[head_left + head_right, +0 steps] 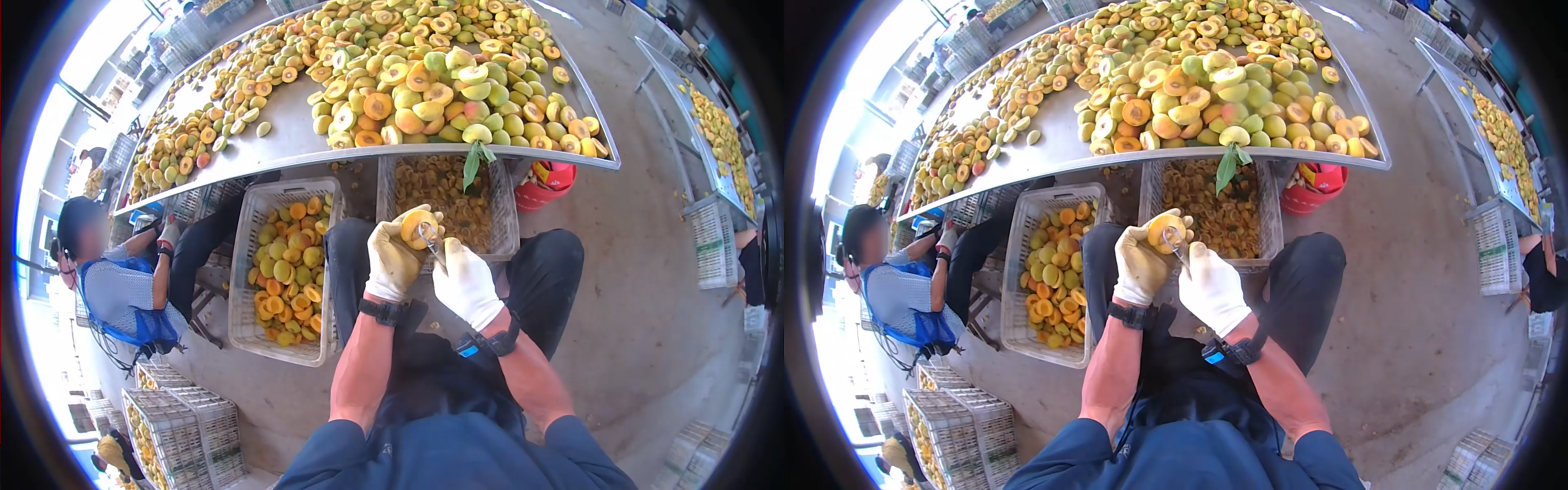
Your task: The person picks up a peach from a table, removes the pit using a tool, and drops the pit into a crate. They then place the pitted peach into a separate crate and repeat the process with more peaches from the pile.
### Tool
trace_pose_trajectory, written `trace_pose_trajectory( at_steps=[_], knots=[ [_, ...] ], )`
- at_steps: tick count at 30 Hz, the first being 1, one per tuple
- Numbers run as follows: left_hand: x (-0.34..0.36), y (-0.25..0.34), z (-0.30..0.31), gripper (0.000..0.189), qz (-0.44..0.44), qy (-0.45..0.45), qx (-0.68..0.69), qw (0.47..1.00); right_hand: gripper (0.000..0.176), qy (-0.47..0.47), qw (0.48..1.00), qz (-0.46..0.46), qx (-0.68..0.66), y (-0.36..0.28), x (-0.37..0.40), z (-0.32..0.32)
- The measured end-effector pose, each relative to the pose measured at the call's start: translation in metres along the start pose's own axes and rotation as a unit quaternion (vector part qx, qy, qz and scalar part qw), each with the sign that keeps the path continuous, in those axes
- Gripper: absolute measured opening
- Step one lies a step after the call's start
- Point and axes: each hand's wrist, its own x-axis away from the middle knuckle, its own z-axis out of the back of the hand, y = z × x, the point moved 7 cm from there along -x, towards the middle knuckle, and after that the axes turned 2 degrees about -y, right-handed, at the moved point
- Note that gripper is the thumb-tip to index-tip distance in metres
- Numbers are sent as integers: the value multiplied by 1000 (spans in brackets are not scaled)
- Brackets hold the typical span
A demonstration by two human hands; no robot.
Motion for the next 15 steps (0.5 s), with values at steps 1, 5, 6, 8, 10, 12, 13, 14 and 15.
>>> trace_pose_trajectory(
  at_steps=[1,5,6,8,10,12,13,14,15],
  knots=[
    [1,0,-1,59,0,-9,8,1000,20,17,1000,21,15,-3,0,2],
    [1,2,5,60,-21,34,-91,995,20,35,997,56,34,-9,2,4],
    [0,6,15,60,-23,34,-88,995,20,33,997,58,36,-10,2,4],
    [1,0,21,63,76,-101,-5,992,19,50,994,80,57,-17,4,10],
    [4,-1,16,59,52,-11,-53,997,19,45,992,82,83,-23,5,10],
    [7,3,20,55,29,80,-100,991,18,41,990,84,107,-25,6,8],
    [7,3,18,54,33,64,-89,993,20,25,991,77,111,-24,6,4],
    [7,3,16,53,37,49,-78,995,21,10,991,69,114,-22,6,1],
    [9,3,10,53,37,49,-77,995,21,9,991,69,115,-22,6,0]
  ],
)
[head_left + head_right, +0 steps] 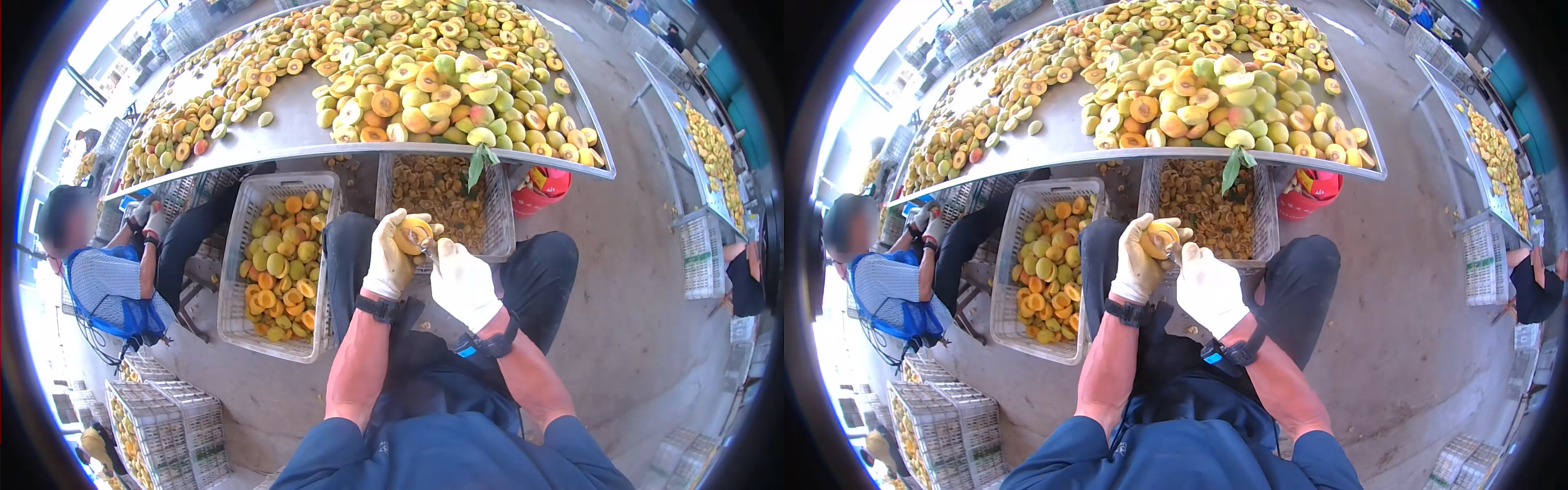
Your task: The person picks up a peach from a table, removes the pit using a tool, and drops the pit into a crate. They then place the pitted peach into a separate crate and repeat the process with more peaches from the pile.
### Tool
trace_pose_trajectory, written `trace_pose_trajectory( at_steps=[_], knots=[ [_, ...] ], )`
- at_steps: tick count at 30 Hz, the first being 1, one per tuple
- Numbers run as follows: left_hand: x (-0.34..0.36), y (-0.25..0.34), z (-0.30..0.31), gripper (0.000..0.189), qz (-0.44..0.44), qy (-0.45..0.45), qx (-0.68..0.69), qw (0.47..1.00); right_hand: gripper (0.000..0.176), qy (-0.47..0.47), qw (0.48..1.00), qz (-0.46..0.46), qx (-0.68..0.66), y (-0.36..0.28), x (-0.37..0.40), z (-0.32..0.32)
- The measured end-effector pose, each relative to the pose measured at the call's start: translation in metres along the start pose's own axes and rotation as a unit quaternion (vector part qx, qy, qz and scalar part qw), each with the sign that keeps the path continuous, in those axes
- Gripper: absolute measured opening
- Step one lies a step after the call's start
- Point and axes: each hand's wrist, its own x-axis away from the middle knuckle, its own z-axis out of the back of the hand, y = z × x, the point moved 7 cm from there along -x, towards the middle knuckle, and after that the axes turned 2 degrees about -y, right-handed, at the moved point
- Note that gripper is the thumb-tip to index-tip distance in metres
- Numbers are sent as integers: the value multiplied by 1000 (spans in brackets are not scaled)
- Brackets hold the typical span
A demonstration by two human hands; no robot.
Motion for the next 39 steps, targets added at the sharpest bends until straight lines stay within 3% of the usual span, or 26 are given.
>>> trace_pose_trajectory(
  at_steps=[2,6,8,12,20,24,26,29,33,34,35,38,39],
  knots=[
    [6,4,-5,51,-26,43,-34,998,22,-6,1000,4,13,-1,-1,-1],
    [9,10,-7,48,-66,16,-78,995,24,-6,998,40,54,-4,-2,-3],
    [9,12,-4,44,-93,21,-120,988,20,52,991,95,77,-9,-1,1],
    [6,5,5,42,-50,34,-125,990,23,63,989,108,74,-9,0,-1],
    [4,12,11,37,-190,52,-196,961,27,35,993,109,11,-4,2,-11],
    [5,12,14,33,-188,57,-197,960,29,30,992,123,2,-2,6,-14],
    [7,12,13,31,-138,55,-269,952,30,0,990,136,-31,1,9,-15],
    [6,7,13,30,-70,45,-272,959,26,-57,987,150,-17,5,15,-21],
    [-6,-4,23,32,24,27,-314,949,25,-108,984,132,-51,13,21,-27],
    [-7,-1,18,32,22,26,-317,948,25,-142,980,53,-126,21,16,-29],
    [-7,4,10,32,-8,5,-272,962,25,-174,964,-26,-201,27,13,-35],
    [-1,13,-15,36,-74,-14,-227,971,15,-118,949,-108,-271,31,3,-36],
    [4,15,-17,36,-115,22,-230,966,16,-114,947,-115,-277,23,-1,-31]
  ],
)
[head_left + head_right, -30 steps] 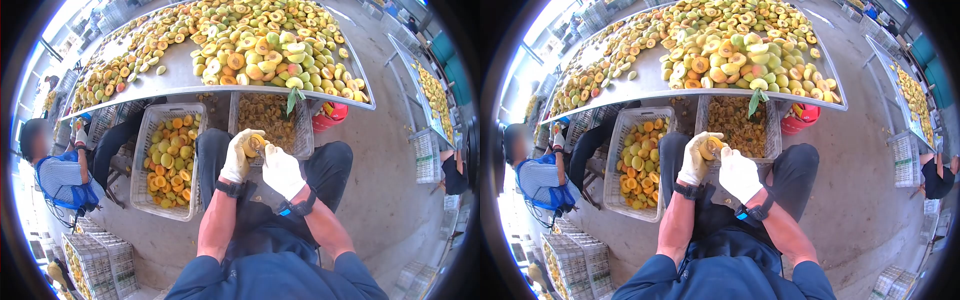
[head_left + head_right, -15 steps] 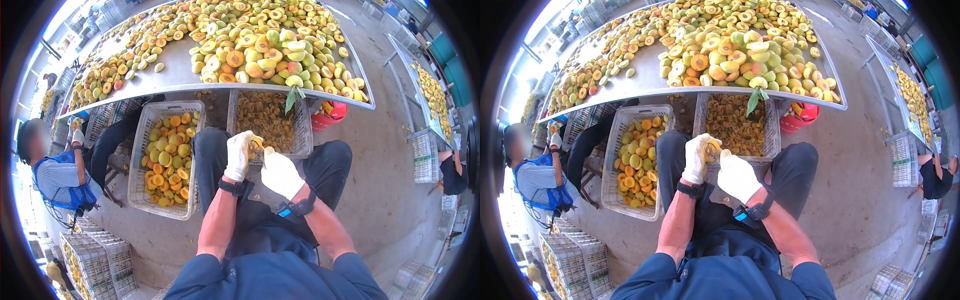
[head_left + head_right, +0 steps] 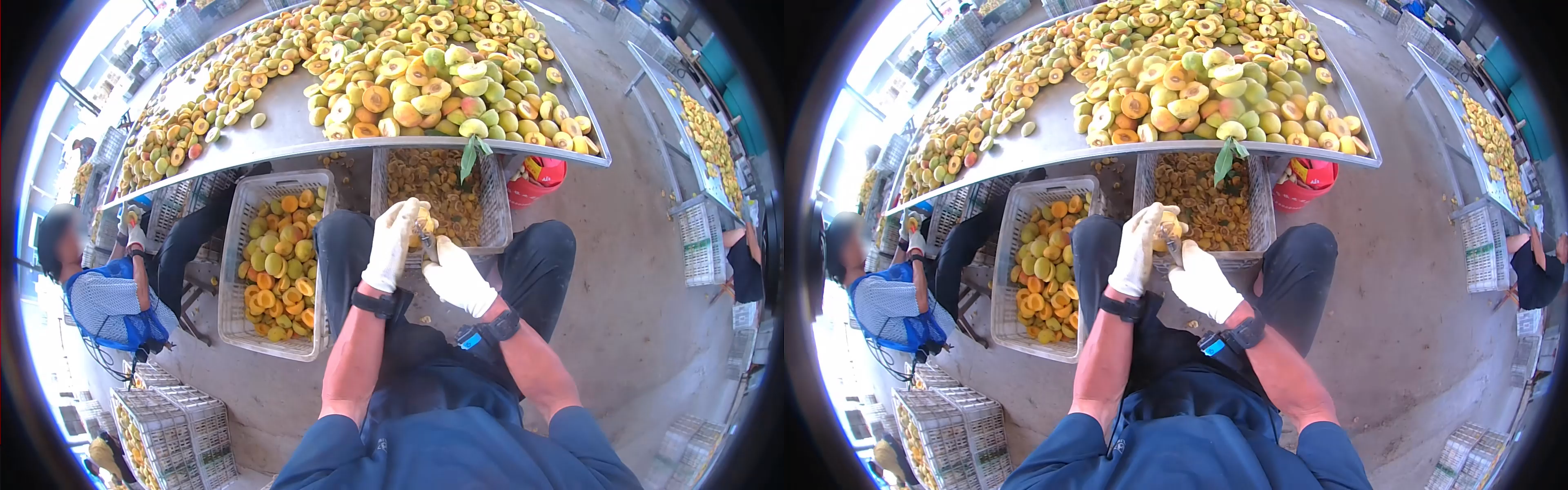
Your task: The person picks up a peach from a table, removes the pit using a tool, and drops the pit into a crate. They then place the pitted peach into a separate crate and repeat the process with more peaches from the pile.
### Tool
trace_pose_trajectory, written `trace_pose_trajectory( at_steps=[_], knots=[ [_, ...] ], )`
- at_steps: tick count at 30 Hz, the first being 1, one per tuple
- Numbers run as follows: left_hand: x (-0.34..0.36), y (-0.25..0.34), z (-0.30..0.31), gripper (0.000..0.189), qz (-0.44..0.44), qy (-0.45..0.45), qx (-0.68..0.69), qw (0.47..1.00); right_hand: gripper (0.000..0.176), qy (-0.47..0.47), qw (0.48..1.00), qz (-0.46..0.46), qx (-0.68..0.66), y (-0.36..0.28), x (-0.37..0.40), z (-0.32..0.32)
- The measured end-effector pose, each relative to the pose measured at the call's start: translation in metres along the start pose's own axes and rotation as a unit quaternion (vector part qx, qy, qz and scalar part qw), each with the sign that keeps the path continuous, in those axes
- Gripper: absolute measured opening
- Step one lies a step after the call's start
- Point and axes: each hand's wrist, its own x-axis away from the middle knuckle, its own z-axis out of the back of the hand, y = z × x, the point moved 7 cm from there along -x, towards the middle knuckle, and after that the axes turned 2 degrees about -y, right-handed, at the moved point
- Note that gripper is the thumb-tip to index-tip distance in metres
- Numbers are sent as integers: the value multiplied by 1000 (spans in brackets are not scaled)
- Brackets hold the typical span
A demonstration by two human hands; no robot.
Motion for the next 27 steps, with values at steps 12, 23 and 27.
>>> trace_pose_trajectory(
  at_steps=[12,23,27],
  knots=[
    [2,1,14,38,-89,68,-5,994,29,-33,995,83,34,-15,4,-12],
    [8,5,13,35,-146,129,3,981,24,-91,995,41,-3,-7,-1,-14],
    [9,16,9,35,-170,98,-58,979,24,-120,991,21,-55,-10,1,-8]
  ],
)
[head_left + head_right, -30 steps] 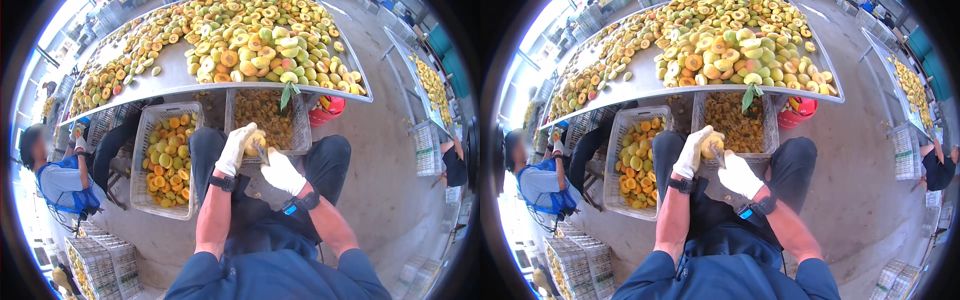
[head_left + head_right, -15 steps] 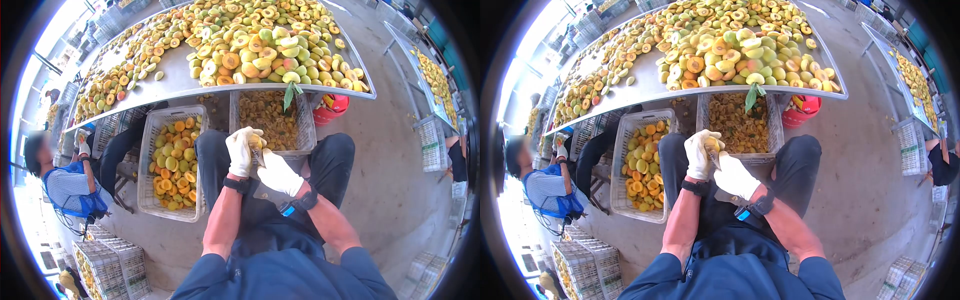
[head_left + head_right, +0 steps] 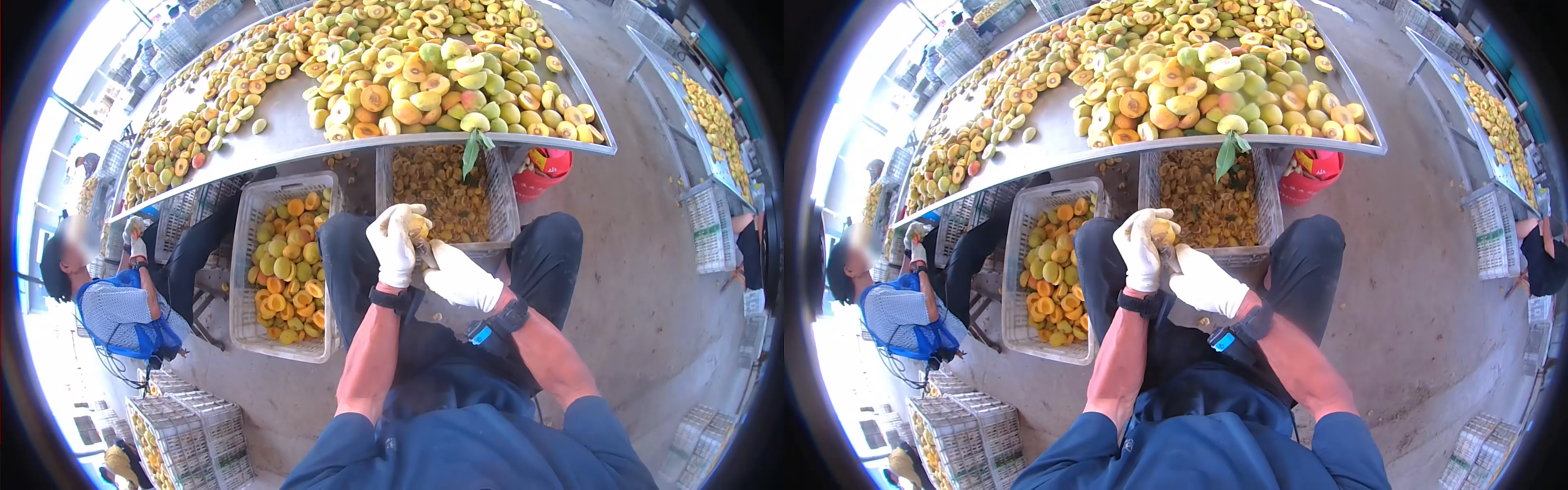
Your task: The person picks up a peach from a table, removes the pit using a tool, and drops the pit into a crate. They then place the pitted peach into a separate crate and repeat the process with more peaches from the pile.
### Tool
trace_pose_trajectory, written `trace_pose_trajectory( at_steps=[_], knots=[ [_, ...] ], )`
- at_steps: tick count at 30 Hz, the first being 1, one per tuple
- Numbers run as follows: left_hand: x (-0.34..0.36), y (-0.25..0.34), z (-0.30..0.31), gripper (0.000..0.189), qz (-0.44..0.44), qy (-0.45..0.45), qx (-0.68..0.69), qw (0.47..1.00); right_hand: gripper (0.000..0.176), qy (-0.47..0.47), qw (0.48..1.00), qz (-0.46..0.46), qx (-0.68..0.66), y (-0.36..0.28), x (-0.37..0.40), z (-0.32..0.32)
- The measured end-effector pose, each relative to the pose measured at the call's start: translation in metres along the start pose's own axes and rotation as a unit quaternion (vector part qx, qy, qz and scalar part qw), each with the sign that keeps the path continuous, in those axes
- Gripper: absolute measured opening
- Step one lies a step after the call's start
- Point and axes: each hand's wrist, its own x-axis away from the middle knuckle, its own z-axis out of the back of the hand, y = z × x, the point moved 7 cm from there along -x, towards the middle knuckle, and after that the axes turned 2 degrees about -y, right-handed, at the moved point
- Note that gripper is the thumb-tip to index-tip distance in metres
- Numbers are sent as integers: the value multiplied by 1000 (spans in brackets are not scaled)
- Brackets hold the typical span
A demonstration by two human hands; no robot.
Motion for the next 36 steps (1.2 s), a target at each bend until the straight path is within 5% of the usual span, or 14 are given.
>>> trace_pose_trajectory(
  at_steps=[3,5,9,11,17,22,24,29,36],
  knots=[
    [0,3,1,32,-22,4,-60,998,25,2,998,13,57,5,-4,-4],
    [-4,-14,4,27,51,12,-27,998,25,40,990,36,134,15,-6,-1],
    [-2,-22,3,26,82,-38,23,996,18,26,986,137,90,-7,1,3],
    [-3,-22,5,26,86,-49,11,995,35,-97,986,-116,-70,2,6,1],
    [-3,-6,-9,22,-36,-94,-169,981,24,-132,958,-133,-217,-2,16,-1],
    [-17,-4,-31,32,66,-177,-53,981,16,-167,894,-143,-391,-7,23,6],
    [-17,-15,-40,32,178,-216,-6,960,14,-163,881,-161,-414,-1,22,6],
    [-25,-50,-42,30,246,-247,-22,937,12,-168,792,-185,-557,22,18,-4],
    [-30,-76,-38,28,283,-286,-45,914,10,-152,774,-212,-577,38,15,-13]
  ],
)
